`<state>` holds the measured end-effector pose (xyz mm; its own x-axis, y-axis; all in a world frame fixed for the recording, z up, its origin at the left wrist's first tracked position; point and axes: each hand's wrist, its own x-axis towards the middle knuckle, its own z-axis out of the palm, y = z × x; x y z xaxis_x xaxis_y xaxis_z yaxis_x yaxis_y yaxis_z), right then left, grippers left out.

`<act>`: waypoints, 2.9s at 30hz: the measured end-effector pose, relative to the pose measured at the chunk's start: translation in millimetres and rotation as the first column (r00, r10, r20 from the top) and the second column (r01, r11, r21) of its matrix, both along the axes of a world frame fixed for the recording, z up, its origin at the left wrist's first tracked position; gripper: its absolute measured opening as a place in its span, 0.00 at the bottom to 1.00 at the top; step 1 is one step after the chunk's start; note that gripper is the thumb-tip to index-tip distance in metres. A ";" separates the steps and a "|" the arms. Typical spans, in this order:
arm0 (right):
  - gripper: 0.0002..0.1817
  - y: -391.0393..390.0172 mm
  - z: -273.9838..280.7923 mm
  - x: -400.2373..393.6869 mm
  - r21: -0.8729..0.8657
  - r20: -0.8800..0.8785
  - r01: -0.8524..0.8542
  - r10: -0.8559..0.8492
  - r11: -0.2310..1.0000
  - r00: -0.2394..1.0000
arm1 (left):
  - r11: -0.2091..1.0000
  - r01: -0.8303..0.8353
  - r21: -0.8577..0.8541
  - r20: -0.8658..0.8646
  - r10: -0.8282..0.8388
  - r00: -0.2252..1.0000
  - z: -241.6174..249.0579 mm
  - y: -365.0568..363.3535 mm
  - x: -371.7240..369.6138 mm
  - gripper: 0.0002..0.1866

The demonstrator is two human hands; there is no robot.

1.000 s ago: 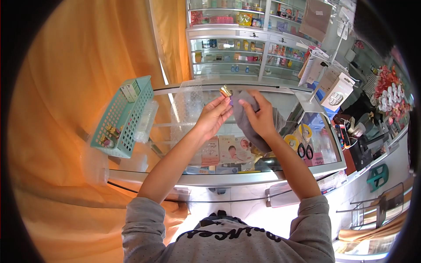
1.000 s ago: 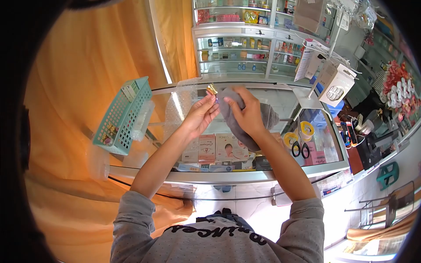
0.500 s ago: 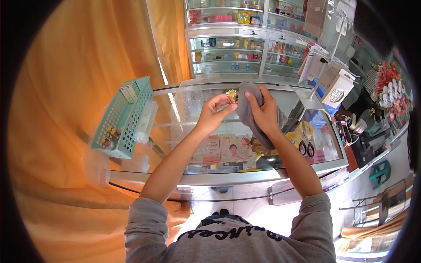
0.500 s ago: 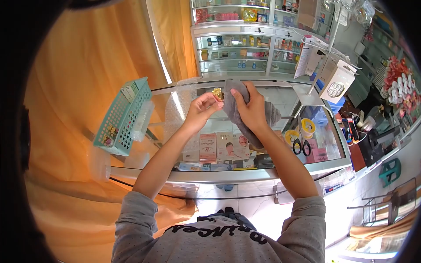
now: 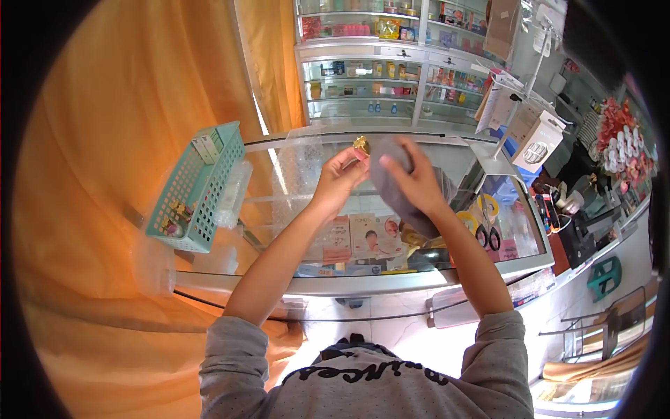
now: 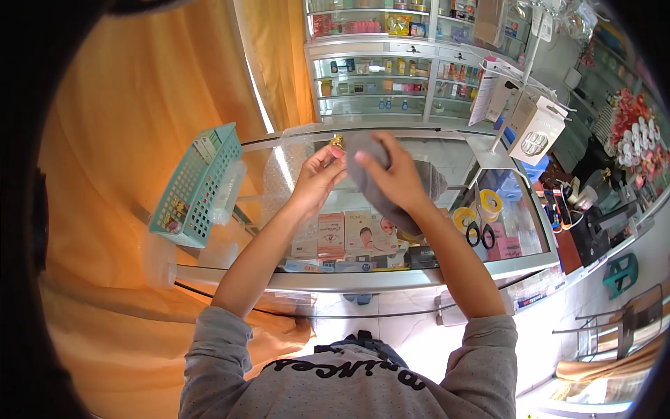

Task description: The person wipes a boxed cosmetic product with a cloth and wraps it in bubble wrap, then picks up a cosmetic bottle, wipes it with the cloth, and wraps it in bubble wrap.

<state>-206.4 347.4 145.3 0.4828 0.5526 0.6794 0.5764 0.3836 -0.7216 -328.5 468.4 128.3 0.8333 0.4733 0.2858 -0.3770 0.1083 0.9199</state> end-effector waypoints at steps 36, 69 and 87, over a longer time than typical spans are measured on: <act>0.13 4.3 -1.0 -4.9 0.040 0.315 0.110 -0.117 0.993 0.942 | 0.997 -0.077 0.022 -0.182 0.080 0.980 -5.4 -4.0 -0.6 0.13; 0.18 1.6 -1.0 -18.9 -0.003 0.235 -0.025 0.025 1.000 0.972 | 0.933 0.026 -0.360 -0.105 -0.068 0.992 -4.9 10.7 1.5 0.18; 0.13 -8.5 10.0 7.0 -0.009 -0.117 0.122 -0.122 0.992 0.986 | 0.916 -0.189 0.354 -0.073 0.229 0.971 1.6 -13.7 -0.6 0.11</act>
<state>-199.4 338.9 155.3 0.6230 0.4861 0.6128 0.5300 0.3138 -0.7878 -329.1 454.7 129.9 0.7615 0.5301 0.3729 -0.2505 -0.2900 0.9237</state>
